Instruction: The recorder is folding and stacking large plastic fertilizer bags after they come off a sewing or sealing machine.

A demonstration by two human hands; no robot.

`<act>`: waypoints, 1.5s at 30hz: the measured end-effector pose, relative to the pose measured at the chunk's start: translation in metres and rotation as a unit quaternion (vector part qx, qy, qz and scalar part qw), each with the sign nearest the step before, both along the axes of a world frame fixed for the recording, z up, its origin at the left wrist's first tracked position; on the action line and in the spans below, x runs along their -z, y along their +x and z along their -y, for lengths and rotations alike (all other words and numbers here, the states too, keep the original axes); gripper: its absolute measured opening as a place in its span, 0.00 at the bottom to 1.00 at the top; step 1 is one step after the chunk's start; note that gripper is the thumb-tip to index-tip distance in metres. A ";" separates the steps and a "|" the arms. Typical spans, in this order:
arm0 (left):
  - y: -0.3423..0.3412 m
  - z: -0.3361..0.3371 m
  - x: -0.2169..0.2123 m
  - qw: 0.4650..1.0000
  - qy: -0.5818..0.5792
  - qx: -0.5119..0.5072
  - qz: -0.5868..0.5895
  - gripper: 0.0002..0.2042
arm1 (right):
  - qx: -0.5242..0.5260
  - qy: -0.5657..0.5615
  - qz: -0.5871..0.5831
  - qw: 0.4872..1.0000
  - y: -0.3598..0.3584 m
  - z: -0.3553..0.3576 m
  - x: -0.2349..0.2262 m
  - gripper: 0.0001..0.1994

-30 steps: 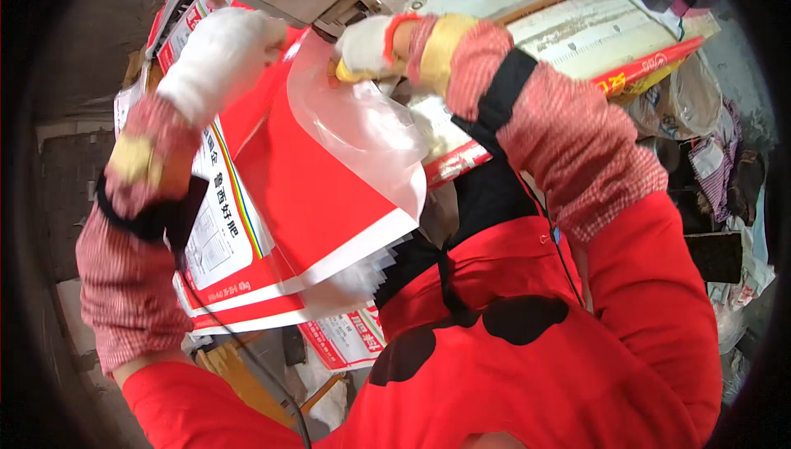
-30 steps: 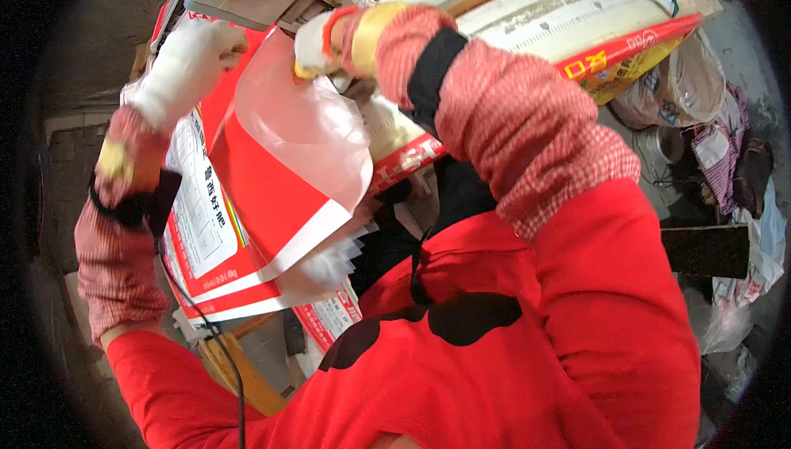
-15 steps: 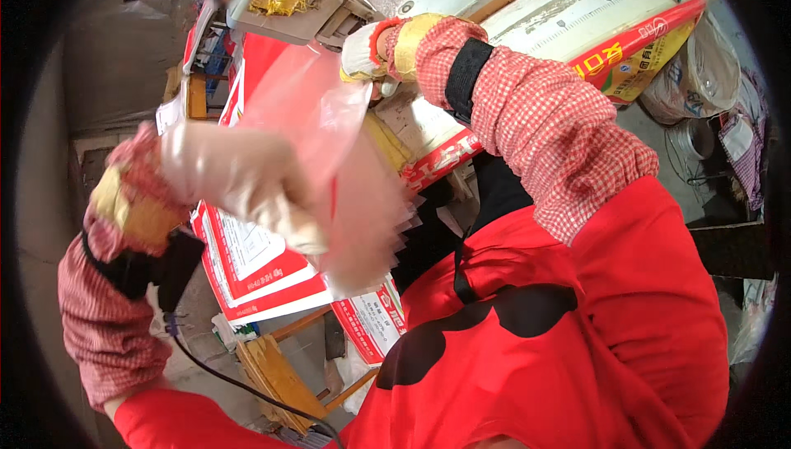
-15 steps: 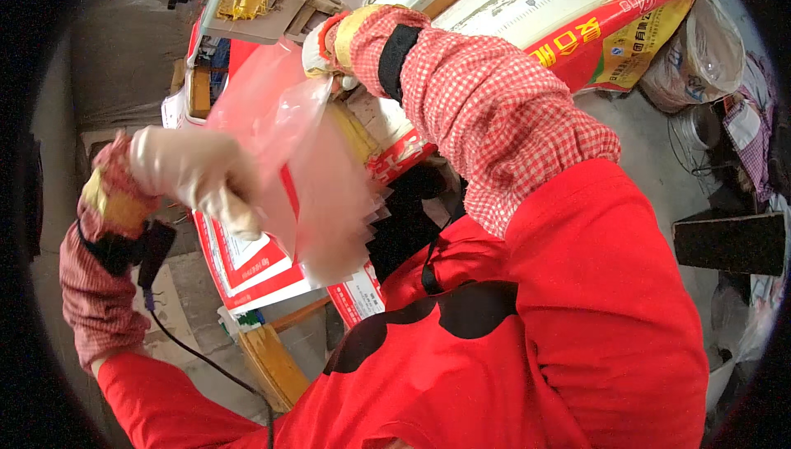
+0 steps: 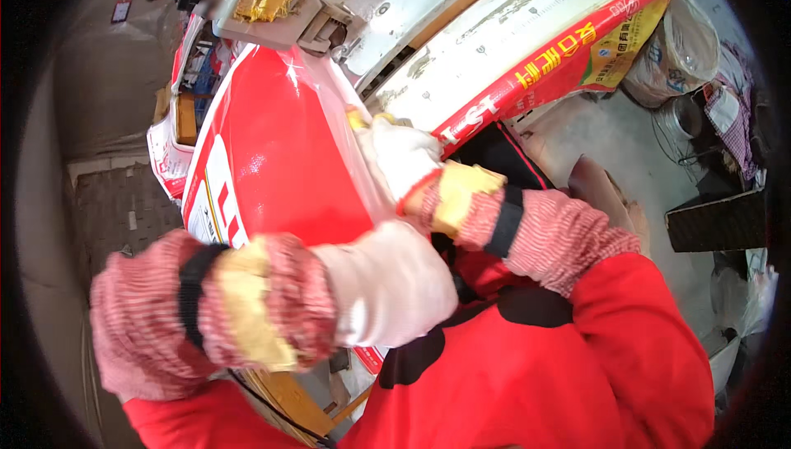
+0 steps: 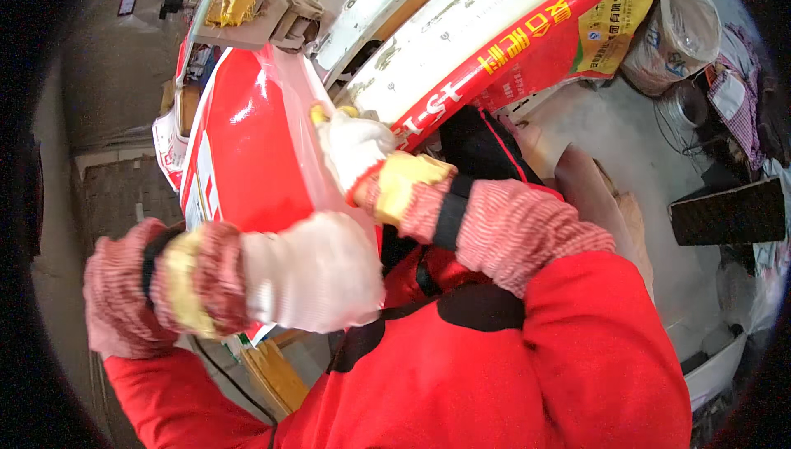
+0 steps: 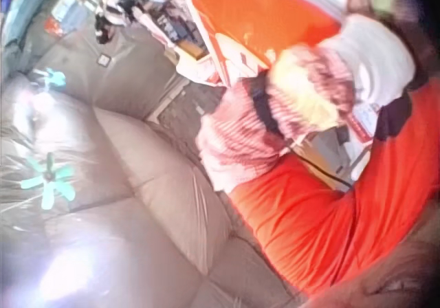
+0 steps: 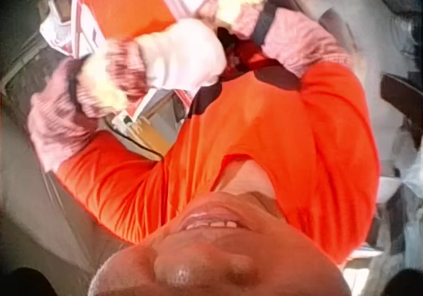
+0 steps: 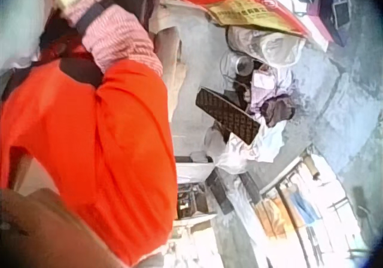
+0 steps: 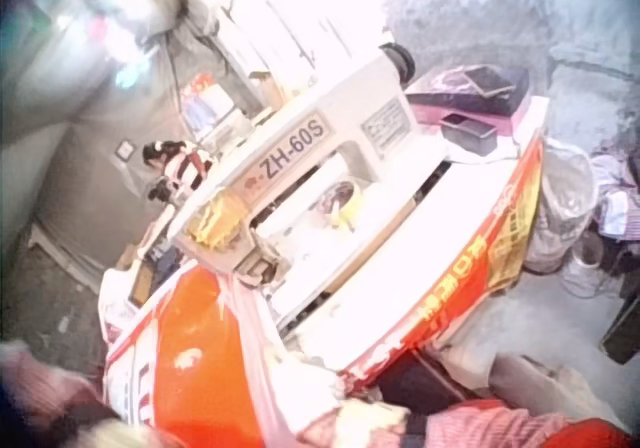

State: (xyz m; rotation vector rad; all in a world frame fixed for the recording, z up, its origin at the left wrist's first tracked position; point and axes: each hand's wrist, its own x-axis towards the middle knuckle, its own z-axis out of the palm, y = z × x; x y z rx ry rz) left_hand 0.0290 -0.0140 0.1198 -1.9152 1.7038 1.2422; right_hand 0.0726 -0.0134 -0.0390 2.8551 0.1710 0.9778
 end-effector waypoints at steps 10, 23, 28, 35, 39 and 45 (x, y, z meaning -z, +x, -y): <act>0.005 0.008 -0.018 0.950 0.311 -0.035 -0.007 0.05 | -0.077 0.409 -0.442 0.794 0.049 0.020 0.014 0.12; 0.021 0.033 -0.011 0.965 0.221 -0.122 0.074 0.06 | -0.171 0.420 -0.358 0.816 0.109 -0.041 -0.012 0.10; 0.067 0.014 -0.062 0.947 0.277 -0.086 0.137 0.12 | -0.190 0.421 -0.322 0.826 0.089 -0.009 0.010 0.10; 0.016 0.023 -0.056 0.958 0.286 0.022 0.023 0.03 | -0.233 0.424 -0.281 0.829 0.083 -0.009 0.021 0.11; 0.011 0.027 -0.017 0.986 0.139 -0.093 0.000 0.04 | -0.251 0.416 -0.252 0.837 0.091 -0.027 0.013 0.12; 0.043 0.003 -0.005 0.977 0.115 -0.174 0.041 0.06 | -0.277 0.396 -0.207 0.851 0.088 -0.035 0.011 0.14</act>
